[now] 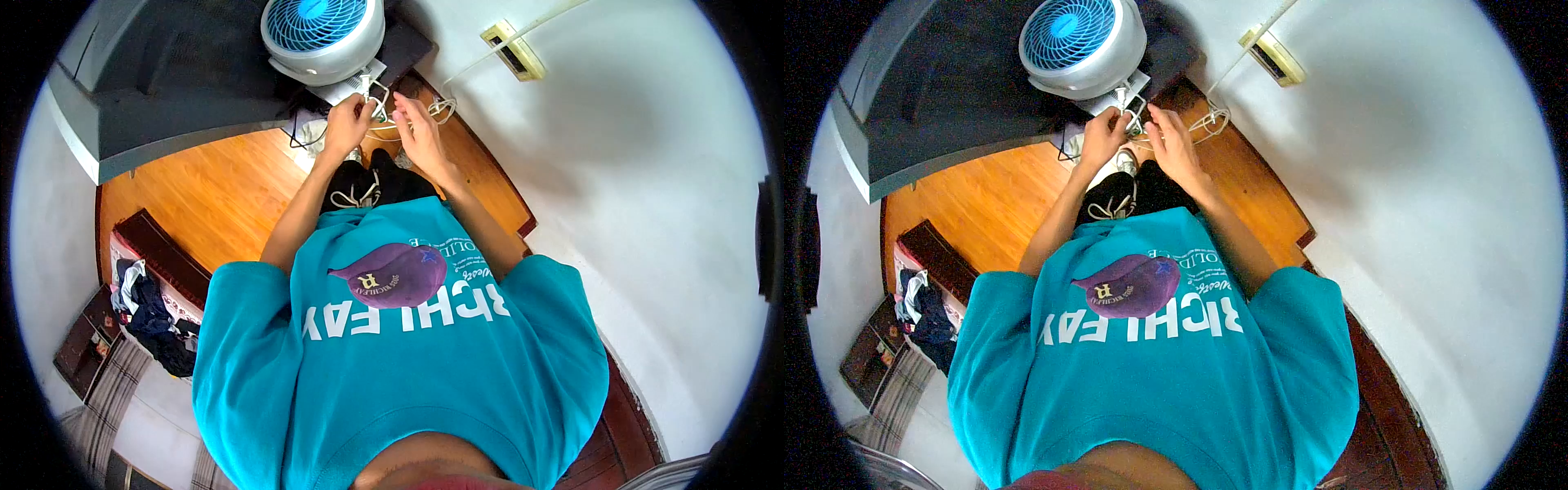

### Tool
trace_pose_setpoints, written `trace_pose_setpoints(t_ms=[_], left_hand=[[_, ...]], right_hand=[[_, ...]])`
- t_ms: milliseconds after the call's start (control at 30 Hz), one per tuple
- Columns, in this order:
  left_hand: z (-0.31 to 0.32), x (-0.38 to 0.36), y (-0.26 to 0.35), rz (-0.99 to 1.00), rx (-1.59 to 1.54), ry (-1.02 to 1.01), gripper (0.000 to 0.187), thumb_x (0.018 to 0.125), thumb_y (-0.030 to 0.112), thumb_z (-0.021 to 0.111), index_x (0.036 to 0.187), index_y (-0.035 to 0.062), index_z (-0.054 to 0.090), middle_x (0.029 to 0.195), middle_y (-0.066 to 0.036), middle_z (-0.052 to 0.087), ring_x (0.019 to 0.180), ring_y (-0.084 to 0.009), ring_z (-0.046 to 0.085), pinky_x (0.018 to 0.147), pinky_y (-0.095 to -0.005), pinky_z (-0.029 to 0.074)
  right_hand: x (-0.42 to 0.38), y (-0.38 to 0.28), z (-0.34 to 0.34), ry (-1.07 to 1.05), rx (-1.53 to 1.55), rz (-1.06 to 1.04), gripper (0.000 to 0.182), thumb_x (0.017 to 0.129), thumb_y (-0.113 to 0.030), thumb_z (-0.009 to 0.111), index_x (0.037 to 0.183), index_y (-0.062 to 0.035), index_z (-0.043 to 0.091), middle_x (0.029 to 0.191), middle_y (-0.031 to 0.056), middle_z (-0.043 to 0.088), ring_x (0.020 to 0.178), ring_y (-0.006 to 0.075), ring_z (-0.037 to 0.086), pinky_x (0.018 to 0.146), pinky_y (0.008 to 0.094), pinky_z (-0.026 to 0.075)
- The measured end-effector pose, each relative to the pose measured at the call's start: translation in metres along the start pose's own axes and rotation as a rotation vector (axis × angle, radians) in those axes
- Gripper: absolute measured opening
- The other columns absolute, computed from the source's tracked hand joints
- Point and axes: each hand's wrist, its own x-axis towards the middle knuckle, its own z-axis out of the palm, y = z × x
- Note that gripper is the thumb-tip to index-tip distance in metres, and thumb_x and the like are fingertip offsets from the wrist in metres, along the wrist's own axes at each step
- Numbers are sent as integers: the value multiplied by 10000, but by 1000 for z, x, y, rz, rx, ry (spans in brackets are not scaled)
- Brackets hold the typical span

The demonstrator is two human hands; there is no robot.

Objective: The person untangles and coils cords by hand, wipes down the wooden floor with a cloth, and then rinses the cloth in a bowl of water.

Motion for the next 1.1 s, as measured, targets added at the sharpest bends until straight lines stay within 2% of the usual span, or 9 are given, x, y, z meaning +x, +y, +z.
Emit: trace_pose_setpoints(t_ms=[67,167,300,433,500,567,733,967,1100], left_hand=[[1,5,4,131,134,9,241,868,197,644,828,-37,605,794,-230,650,744,-425,624,674,-465,483],[12,21,4,400,320,-2,197,870,175,626,878,-21,618,825,-232,642,786,-415,623,707,-457,499],[42,35,8,376,491,-204,160,851,99,578,931,-33,619,937,-242,644,890,-420,625,790,-481,499],[32,28,15,444,150,-169,241,856,70,609,1039,-87,624,972,-267,647,869,-396,647,805,-417,529],[25,21,12,412,-24,-167,259,894,62,606,1093,-102,620,993,-245,667,859,-316,677,790,-358,543],[34,22,-16,-86,-840,21,245,940,72,576,1124,-83,619,1040,-186,677,903,-221,672,786,-317,540],[61,49,-76,-531,-760,-35,452,920,-32,496,1370,-40,458,1301,-157,580,1026,-199,635,840,-296,536],[55,57,-89,-463,-1034,-193,504,967,7,479,1451,22,343,1402,-107,513,1133,-220,601,961,-340,490],[49,50,-88,-509,-948,-216,334,996,129,523,1318,39,521,1270,-91,612,1120,-200,610,988,-353,477]], right_hand=[[5,1,7,-3,24,40,312,976,-172,540,1207,31,587,1069,239,633,958,394,622,836,430,497],[18,25,25,4,49,163,360,1021,-259,454,1107,50,618,908,255,664,819,386,641,782,428,492],[38,69,43,86,237,578,454,1025,-353,436,962,50,637,892,224,673,827,349,644,748,414,471],[51,119,43,137,96,575,407,1023,-300,448,968,50,648,826,170,663,796,274,638,740,400,466],[61,138,33,88,393,785,379,1010,-286,485,908,38,653,789,126,648,705,246,636,637,410,495],[75,110,16,-26,490,1002,334,988,-356,546,972,-33,631,756,47,623,524,170,560,383,315,442],[98,114,-6,-519,646,1204,303,997,-333,516,899,-63,612,601,15,537,436,98,474,303,242,300],[109,143,4,-874,824,1391,227,1026,-268,462,1038,-80,589,661,-16,515,445,39,420,306,171,265],[101,133,4,-656,761,1330,251,1039,-243,425,1124,-70,585,680,-19,516,446,39,406,321,169,269]])
